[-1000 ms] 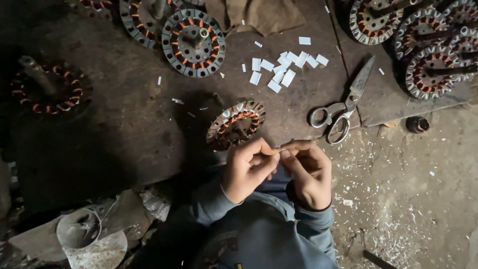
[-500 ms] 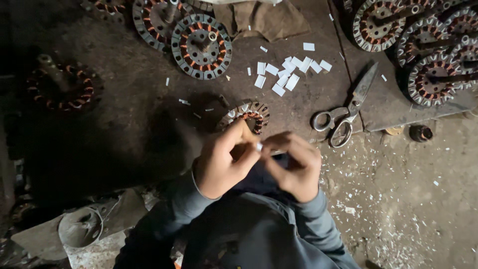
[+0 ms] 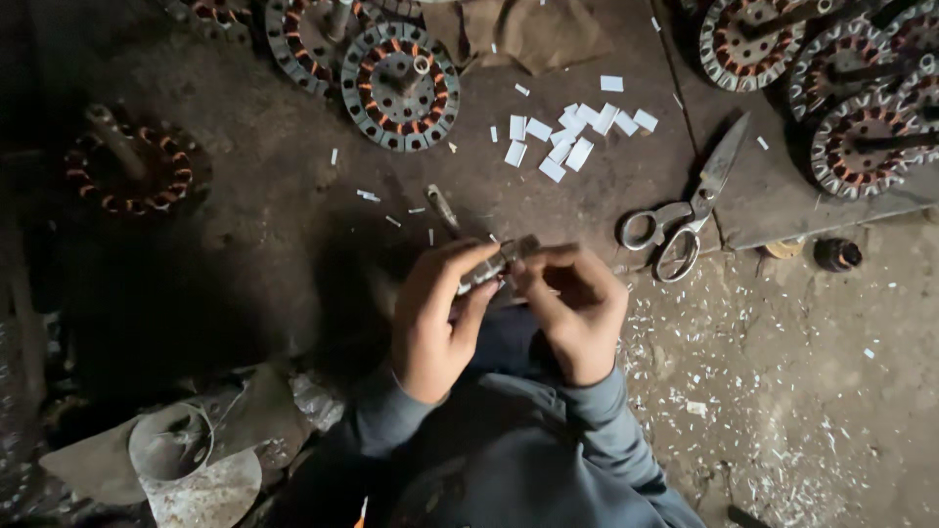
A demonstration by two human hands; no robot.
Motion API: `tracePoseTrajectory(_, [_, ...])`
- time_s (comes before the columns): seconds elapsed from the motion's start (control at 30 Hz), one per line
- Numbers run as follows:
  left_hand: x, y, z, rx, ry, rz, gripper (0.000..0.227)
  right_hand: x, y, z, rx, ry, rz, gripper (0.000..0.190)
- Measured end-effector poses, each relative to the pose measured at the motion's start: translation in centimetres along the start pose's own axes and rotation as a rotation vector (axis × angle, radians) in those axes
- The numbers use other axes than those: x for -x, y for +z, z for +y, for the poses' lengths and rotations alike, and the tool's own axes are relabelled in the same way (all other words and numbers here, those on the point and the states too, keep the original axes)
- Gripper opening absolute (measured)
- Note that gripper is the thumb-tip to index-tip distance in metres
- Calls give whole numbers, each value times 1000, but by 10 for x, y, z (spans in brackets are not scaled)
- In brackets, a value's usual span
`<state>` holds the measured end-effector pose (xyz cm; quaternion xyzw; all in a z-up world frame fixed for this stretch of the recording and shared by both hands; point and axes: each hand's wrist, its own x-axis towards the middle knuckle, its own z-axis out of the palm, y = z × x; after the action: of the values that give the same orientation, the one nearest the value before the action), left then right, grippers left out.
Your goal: The person cuts small white rectangular pieces from a strip using scissors and inserts them into the slots of circular motor stators. The person repeats this process for multiple stators, placing the finished units on a nearby shelf.
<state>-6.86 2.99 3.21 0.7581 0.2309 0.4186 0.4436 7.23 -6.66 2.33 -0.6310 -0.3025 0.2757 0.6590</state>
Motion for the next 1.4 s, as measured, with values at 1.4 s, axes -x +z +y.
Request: tracePoseTrajectory(1.4, [-19, -7, -32, 218, -77, 5, 24, 7, -61, 29, 768, -321, 373, 16])
